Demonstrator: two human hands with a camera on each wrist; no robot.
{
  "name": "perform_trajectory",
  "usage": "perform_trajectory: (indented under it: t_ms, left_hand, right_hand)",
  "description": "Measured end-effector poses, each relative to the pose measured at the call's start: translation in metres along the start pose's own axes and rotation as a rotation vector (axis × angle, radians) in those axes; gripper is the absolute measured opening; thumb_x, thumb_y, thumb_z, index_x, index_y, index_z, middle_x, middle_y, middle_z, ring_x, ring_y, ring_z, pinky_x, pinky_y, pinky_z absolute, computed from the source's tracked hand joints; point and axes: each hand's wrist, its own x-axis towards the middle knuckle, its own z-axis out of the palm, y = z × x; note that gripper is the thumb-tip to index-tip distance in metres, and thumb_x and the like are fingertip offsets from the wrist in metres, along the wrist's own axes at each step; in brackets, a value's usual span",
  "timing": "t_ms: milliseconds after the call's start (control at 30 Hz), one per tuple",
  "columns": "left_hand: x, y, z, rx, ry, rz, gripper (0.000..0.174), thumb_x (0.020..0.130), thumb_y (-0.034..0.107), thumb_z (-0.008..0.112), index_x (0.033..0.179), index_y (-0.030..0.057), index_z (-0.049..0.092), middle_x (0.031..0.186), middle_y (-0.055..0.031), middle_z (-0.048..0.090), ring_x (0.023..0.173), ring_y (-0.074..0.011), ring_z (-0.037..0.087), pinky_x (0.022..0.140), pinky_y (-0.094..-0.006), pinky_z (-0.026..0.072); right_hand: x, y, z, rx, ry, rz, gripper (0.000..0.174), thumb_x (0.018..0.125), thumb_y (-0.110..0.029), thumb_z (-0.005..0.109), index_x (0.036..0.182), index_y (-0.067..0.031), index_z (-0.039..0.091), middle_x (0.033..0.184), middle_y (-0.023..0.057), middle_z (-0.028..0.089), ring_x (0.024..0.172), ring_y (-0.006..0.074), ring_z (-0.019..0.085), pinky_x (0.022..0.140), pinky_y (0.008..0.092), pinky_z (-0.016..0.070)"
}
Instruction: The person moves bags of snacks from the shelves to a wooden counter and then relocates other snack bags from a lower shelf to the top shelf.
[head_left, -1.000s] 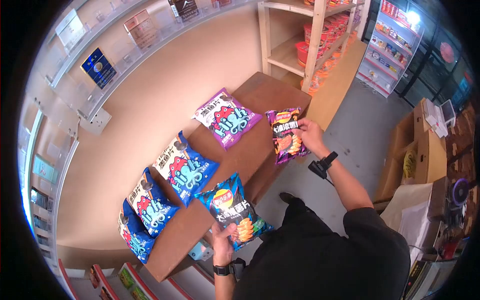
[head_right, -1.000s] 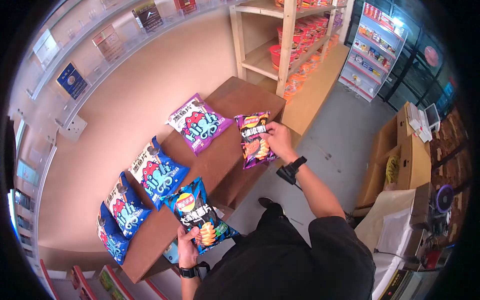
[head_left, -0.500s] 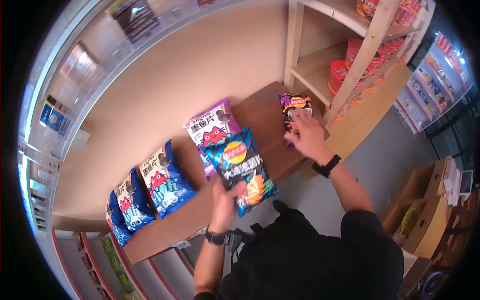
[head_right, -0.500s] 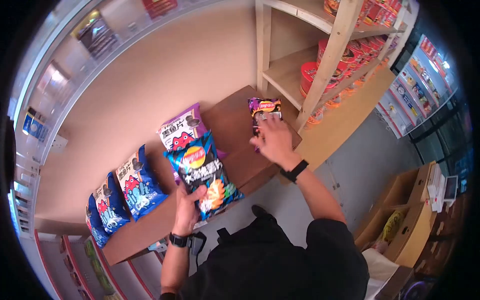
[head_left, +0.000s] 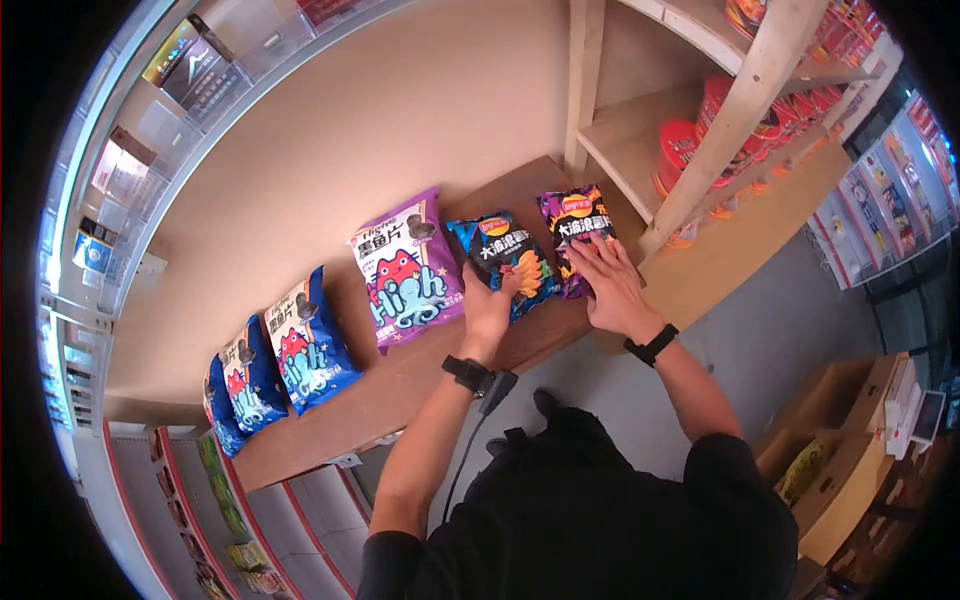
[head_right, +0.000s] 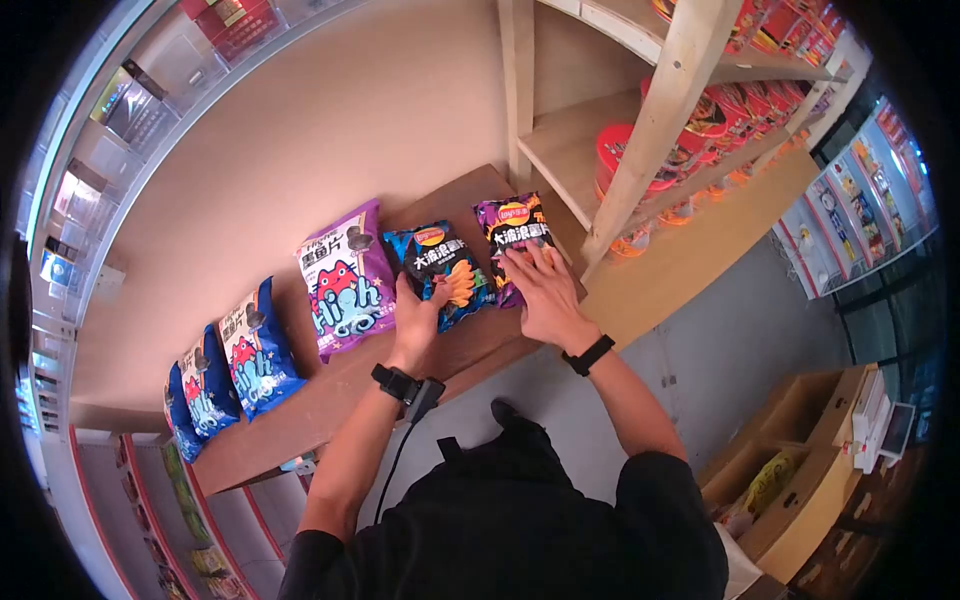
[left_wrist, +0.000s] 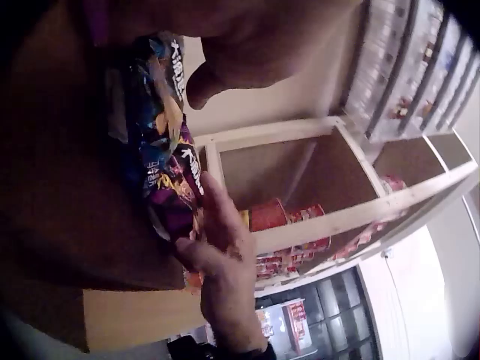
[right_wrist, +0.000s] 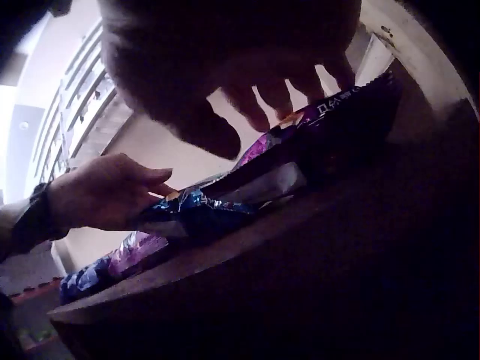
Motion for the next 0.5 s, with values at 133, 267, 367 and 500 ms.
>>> perform_trajectory:
  t_ms: [133, 267, 367, 500]
  left_hand:
    - [-0.032, 0.018, 0.01, 0.584, 0.181, 0.349, 0.088, 0.082, 0.005, 0.076, 0.152, -0.0078, 0.024, 0.148, -0.0334, 0.04, 0.136, -0.0431, 0.045, 0.111, -0.0411, 0.0408]
    - [-0.045, 0.024, 0.016, 0.78, 0.015, 0.445, 0.086, 0.081, 0.007, 0.076, 0.154, 0.0012, 0.032, 0.158, -0.0315, 0.028, 0.146, -0.0464, 0.031, 0.117, -0.0445, 0.0348]
    - [-0.042, 0.009, 0.016, 0.97, -0.136, 0.318, 0.082, 0.081, 0.013, 0.076, 0.154, 0.0082, 0.038, 0.159, -0.0278, 0.032, 0.147, -0.0443, 0.032, 0.118, -0.0446, 0.0343]
    - [-0.048, 0.009, 0.016, 1.011, -0.077, 0.335, 0.086, 0.08, 0.017, 0.077, 0.155, 0.0089, 0.036, 0.159, -0.0279, 0.031, 0.147, -0.0436, 0.031, 0.12, -0.0451, 0.0315]
  right_hand:
    - [0.0, 0.005, -0.005, 0.202, 0.135, 0.109, 0.073, 0.08, -0.016, 0.071, 0.147, -0.0046, 0.045, 0.153, 0.0203, 0.042, 0.14, 0.0435, 0.038, 0.114, 0.0588, 0.0307]
    - [0.017, 0.019, 0.025, 0.126, 0.118, 0.272, 0.065, 0.097, -0.036, 0.06, 0.151, -0.0041, 0.04, 0.152, 0.0225, 0.043, 0.138, 0.0492, 0.038, 0.114, 0.0582, 0.0314]
    - [0.026, 0.018, 0.037, 0.123, 0.042, 0.198, 0.067, 0.096, -0.035, 0.061, 0.151, -0.0034, 0.039, 0.151, 0.0223, 0.043, 0.137, 0.048, 0.041, 0.114, 0.0541, 0.0337]
    - [0.032, 0.018, 0.025, 0.159, -0.017, 0.153, 0.069, 0.094, -0.036, 0.064, 0.149, -0.0017, 0.041, 0.151, 0.0217, 0.044, 0.136, 0.0454, 0.043, 0.114, 0.0514, 0.0356]
